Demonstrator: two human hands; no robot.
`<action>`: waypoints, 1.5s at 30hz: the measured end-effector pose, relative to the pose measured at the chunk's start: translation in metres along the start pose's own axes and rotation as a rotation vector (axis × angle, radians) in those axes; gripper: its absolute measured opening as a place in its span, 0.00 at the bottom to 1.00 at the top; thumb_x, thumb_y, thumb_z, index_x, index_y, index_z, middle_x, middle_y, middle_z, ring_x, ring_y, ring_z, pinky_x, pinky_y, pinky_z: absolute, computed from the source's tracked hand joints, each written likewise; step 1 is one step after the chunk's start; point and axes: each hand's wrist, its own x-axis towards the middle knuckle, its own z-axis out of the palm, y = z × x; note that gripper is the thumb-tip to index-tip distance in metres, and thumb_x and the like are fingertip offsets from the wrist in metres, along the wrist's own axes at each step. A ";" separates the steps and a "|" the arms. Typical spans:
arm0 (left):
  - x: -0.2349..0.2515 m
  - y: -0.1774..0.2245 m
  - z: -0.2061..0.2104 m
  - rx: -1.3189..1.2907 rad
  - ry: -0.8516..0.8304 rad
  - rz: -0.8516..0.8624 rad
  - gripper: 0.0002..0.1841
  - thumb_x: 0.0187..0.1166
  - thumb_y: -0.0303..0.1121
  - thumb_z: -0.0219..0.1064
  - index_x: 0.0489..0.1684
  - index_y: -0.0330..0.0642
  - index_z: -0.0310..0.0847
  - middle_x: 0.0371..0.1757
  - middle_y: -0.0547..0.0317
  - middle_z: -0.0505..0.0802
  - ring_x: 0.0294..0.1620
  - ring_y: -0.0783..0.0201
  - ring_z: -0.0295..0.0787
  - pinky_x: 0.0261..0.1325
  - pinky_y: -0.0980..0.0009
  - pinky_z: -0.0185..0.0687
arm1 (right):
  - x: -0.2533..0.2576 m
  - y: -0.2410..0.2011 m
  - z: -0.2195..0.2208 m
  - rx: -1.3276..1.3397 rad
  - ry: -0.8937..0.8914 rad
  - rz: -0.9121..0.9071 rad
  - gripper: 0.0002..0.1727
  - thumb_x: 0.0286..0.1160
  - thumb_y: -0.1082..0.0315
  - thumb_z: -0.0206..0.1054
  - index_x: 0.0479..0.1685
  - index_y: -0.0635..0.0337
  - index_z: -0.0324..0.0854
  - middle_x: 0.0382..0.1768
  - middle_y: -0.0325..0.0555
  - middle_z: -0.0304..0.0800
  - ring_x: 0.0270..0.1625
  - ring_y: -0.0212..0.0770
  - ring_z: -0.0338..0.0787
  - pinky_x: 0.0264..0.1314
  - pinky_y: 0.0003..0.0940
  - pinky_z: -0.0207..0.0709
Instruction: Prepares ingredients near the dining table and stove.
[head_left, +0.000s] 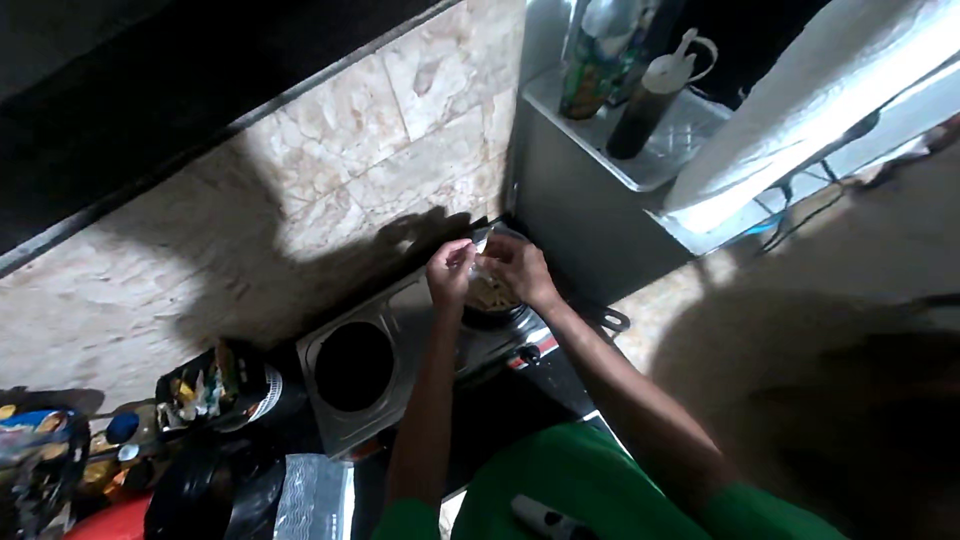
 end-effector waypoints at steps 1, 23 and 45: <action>0.001 0.000 0.000 0.013 -0.009 0.012 0.13 0.85 0.35 0.68 0.61 0.42 0.88 0.55 0.53 0.94 0.52 0.61 0.93 0.57 0.61 0.90 | 0.002 0.000 0.000 0.007 -0.003 -0.002 0.24 0.75 0.59 0.78 0.69 0.53 0.83 0.50 0.44 0.96 0.49 0.42 0.96 0.55 0.48 0.91; 0.009 0.003 -0.014 0.024 -0.123 0.095 0.10 0.84 0.31 0.67 0.57 0.40 0.88 0.50 0.53 0.96 0.49 0.61 0.95 0.55 0.61 0.92 | 0.007 0.007 0.001 0.110 0.000 -0.092 0.14 0.73 0.64 0.79 0.56 0.51 0.88 0.45 0.40 0.97 0.44 0.36 0.95 0.51 0.43 0.92; 0.013 -0.007 -0.014 0.169 -0.069 0.230 0.12 0.88 0.29 0.59 0.62 0.39 0.83 0.56 0.52 0.92 0.49 0.62 0.93 0.56 0.61 0.92 | 0.007 0.015 -0.005 0.049 0.165 0.016 0.15 0.76 0.65 0.76 0.59 0.52 0.86 0.51 0.47 0.93 0.44 0.43 0.93 0.48 0.47 0.89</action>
